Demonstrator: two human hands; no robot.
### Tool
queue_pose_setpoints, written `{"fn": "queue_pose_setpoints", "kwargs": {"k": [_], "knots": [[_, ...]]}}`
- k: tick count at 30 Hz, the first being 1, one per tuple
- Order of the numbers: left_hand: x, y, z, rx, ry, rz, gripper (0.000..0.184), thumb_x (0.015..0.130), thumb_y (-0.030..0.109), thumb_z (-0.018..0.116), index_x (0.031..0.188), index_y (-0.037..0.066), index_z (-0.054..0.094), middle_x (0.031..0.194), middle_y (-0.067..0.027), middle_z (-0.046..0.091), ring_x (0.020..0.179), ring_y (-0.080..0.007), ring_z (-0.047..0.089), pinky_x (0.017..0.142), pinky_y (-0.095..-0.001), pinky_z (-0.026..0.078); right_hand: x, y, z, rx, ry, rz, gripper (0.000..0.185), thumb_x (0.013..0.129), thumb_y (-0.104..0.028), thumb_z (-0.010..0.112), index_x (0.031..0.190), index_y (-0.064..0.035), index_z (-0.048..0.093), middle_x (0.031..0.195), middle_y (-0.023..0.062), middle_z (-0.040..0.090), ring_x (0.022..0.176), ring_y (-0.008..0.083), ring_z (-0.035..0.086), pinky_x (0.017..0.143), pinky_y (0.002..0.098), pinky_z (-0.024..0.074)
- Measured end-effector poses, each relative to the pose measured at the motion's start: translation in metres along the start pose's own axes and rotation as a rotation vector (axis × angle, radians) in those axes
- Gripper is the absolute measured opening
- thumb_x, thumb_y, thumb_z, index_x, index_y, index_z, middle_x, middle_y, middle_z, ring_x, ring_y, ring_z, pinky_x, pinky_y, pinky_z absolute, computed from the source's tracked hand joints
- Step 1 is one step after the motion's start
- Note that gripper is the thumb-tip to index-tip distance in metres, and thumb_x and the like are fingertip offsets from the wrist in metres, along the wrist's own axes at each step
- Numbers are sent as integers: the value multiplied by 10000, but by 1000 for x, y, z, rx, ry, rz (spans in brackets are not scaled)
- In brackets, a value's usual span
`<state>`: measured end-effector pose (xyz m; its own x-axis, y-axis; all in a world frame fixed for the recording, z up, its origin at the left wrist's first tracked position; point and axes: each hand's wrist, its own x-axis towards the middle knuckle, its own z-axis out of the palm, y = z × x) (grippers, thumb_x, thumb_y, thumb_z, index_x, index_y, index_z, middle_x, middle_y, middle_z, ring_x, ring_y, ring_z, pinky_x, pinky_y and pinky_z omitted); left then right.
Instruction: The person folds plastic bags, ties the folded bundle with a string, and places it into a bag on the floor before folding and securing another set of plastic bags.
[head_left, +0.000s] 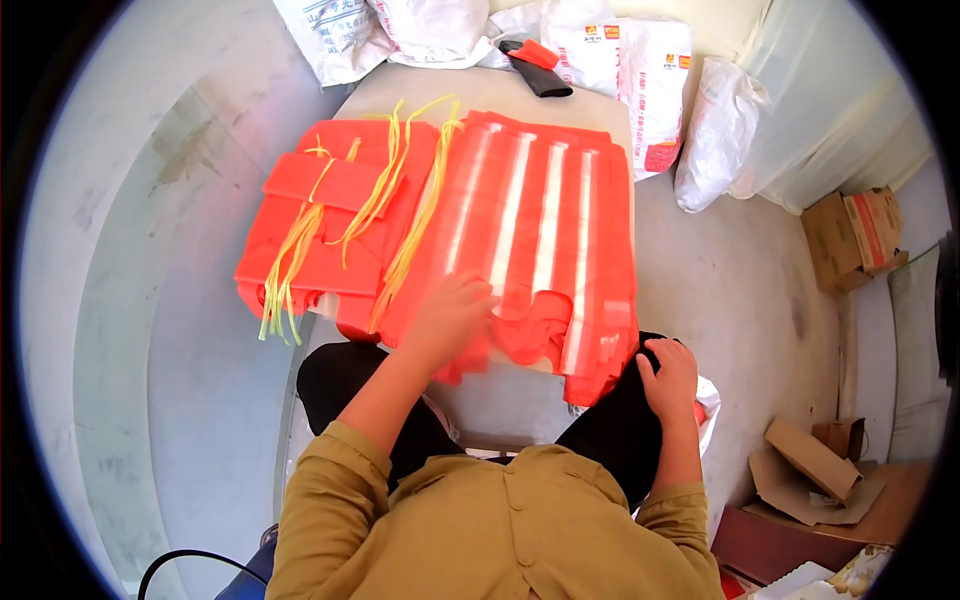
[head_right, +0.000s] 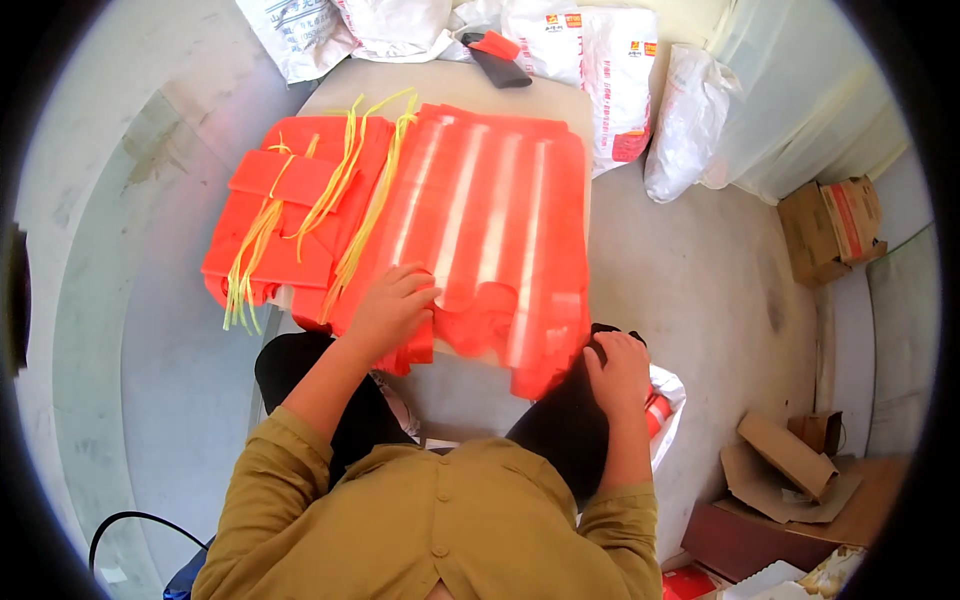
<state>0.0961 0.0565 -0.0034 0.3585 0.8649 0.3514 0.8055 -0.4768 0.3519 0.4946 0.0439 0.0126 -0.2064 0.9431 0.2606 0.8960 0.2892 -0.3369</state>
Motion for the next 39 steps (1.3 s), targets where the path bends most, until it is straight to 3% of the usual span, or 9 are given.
{"fn": "queue_pose_setpoints", "kwargs": {"k": [7,16,19,23,25,29,34,37,39], "knots": [[29,11,16,-140,-94,-64,287,792,63,734,1077,40,702,1123,-107,693,1122,-323,636,944,-425,518,-1,-1,-3,-4,29,8,246,865,-206,719,1048,-43,716,1113,127,719,1106,341,628,1003,450,469],[42,10,16,-393,100,-369,107,863,103,669,915,14,698,877,-146,671,893,-356,640,770,-456,514,2,1,-5,32,15,17,248,856,-200,721,1046,-41,709,1112,127,715,1093,340,633,994,441,474],[49,-1,21,-413,75,-345,90,868,90,678,915,18,705,865,-138,673,864,-352,636,769,-454,515,2,-1,-7,24,28,-15,261,860,-212,718,1055,-40,701,1112,132,711,1099,343,632,974,438,487],[53,4,15,-328,148,-269,71,855,84,701,900,32,720,888,-119,683,902,-340,630,798,-445,518,8,-19,-1,217,-4,-24,310,862,-134,739,1154,-40,694,1160,136,713,1120,359,637,968,439,515],[51,4,17,-292,173,-243,63,855,89,707,888,39,727,904,-112,687,935,-334,628,817,-439,518,24,-46,5,277,-222,74,367,870,-147,742,1216,-47,672,1182,139,704,1121,368,636,971,446,513],[52,6,11,-257,85,-240,69,856,90,715,907,50,739,955,-95,689,978,-327,618,851,-430,513,61,-97,50,360,-154,-177,493,858,-135,753,1322,-48,610,1292,153,644,1188,373,599,994,442,504],[51,9,6,-251,7,-224,89,871,97,728,943,50,750,1000,-81,683,1004,-321,611,881,-430,509,100,-137,96,429,-45,-261,428,839,-92,741,1250,-32,640,1305,153,633,1177,359,602,981,424,516],[47,4,3,-271,-24,-243,185,900,92,705,1081,69,737,1076,-97,669,1062,-307,607,928,-399,506,118,-140,113,401,-134,-231,339,844,-71,723,1175,-23,669,1273,149,648,1114,350,630,940,416,536],[38,-9,13,-282,205,-335,262,947,124,658,1199,59,688,1164,-123,645,1137,-284,592,981,-375,484,124,-138,120,445,-173,-150,281,861,-58,707,1139,-19,684,1234,139,664,1060,326,649,901,400,548]]}}
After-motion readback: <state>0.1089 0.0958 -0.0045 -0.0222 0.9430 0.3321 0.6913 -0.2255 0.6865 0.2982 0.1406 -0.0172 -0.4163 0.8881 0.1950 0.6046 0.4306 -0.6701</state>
